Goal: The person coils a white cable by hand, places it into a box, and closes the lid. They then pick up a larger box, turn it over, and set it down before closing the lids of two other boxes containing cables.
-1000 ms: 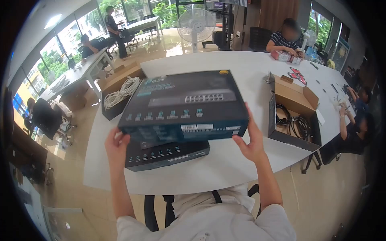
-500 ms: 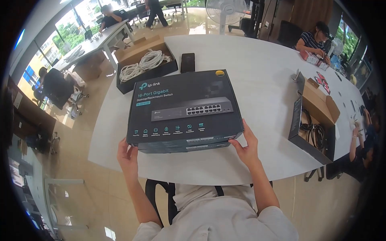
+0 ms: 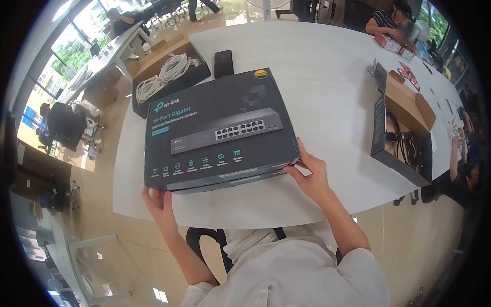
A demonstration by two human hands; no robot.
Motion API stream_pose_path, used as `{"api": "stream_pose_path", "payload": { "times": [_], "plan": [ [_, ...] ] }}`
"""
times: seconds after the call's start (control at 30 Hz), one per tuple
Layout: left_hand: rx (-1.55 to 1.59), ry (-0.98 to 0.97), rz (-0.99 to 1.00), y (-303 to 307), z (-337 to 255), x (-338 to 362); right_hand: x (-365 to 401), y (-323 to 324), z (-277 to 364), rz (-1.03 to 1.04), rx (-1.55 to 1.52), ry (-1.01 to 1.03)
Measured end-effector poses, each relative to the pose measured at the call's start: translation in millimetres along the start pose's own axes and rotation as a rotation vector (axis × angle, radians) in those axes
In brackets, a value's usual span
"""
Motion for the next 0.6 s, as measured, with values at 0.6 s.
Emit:
{"api": "stream_pose_path", "payload": {
  "times": [0.6],
  "plan": [
    [0.006,-0.142,-0.738,159.6,3.5,21.8,-22.1,-162.2,81.3,0.4,-0.265,0.206]
  ]
}}
Point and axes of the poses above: each hand's wrist, its own x-axis away from the middle knuckle, its own y-axis out of the back of the hand, z = x × y, the point moved 9 cm from there along -x, towards the middle knuckle, and after that the axes turned 2 degrees about -y, right-handed, at the moved point
